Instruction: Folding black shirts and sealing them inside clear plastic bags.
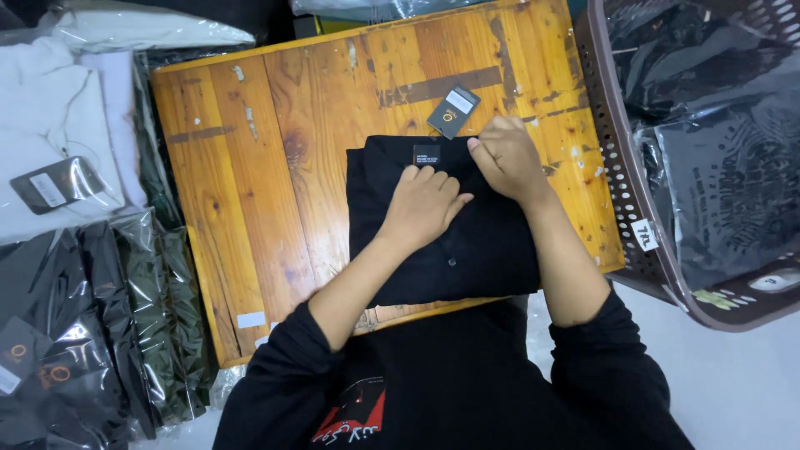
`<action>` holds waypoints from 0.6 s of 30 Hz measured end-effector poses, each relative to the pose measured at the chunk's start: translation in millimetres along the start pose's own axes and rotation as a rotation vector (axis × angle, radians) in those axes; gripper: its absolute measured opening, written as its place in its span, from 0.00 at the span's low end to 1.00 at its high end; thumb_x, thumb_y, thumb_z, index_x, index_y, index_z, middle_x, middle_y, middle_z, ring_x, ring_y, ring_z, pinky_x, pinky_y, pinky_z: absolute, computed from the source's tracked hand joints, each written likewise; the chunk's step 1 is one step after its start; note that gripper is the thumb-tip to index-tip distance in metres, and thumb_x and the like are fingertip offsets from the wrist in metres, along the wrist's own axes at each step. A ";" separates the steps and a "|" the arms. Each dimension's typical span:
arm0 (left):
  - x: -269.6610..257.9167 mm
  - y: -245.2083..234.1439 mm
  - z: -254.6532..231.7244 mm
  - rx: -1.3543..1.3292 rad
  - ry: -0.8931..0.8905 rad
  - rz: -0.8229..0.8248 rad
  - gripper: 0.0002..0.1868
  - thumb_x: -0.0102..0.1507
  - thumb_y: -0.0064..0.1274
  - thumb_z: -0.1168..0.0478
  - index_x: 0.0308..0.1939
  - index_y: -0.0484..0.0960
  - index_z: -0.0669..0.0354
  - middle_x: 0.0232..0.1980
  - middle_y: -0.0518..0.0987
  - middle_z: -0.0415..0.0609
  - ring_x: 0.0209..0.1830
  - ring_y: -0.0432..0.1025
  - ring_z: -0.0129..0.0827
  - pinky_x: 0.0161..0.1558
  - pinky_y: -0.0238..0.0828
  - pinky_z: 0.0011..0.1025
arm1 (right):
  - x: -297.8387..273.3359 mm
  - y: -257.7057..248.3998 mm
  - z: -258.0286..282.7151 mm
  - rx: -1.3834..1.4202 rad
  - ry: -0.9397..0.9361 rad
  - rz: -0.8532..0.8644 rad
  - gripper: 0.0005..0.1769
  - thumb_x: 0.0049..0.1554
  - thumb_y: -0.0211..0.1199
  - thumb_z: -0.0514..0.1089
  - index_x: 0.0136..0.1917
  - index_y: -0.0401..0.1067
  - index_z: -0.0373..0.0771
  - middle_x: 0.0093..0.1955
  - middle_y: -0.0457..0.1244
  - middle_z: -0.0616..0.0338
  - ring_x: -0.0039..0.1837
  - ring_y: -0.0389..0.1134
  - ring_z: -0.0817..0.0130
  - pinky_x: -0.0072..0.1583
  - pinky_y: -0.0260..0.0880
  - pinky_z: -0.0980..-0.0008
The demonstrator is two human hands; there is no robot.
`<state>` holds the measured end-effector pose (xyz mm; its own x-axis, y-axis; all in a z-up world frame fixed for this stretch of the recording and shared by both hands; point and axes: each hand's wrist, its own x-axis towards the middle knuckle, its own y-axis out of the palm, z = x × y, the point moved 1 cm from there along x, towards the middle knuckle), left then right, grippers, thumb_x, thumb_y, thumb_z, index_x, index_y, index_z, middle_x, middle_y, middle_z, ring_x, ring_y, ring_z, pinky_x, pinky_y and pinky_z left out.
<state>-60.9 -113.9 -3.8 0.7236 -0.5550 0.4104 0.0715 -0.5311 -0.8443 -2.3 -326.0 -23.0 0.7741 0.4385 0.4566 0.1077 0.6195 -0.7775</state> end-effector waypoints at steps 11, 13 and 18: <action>-1.5 -60.8 68.9 -0.147 -0.116 -0.216 0.29 0.74 0.23 0.43 0.61 0.75 0.56 0.56 0.75 0.56 0.61 0.69 0.52 0.62 0.59 0.47 | 17.8 -56.1 35.2 0.194 0.157 -0.139 0.28 0.73 0.34 0.53 0.49 0.74 0.41 0.53 0.65 0.52 0.61 0.62 0.50 0.64 0.56 0.58; -9.6 -63.6 80.3 -0.110 -0.196 -0.269 0.29 0.75 0.22 0.46 0.68 0.71 0.58 0.65 0.72 0.57 0.69 0.64 0.53 0.68 0.53 0.48 | 18.8 -62.6 53.3 0.182 0.197 -0.219 0.28 0.73 0.34 0.51 0.57 0.74 0.36 0.60 0.64 0.43 0.63 0.61 0.43 0.64 0.57 0.52; -25.7 -38.1 95.2 0.149 -0.582 0.053 0.32 0.75 0.28 0.46 0.80 0.58 0.54 0.83 0.51 0.59 0.84 0.37 0.53 0.74 0.14 0.63 | -15.5 -13.5 49.5 -0.257 0.369 -0.085 0.30 0.72 0.30 0.50 0.79 0.60 0.39 0.79 0.51 0.38 0.80 0.43 0.32 0.72 0.49 0.36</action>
<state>-16.8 -18.5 -15.0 0.9826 -0.1143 0.1463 0.0904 -0.3937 -0.9148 -46.6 -308.9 1.8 0.9213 0.1026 0.3750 0.2959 0.4409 -0.8474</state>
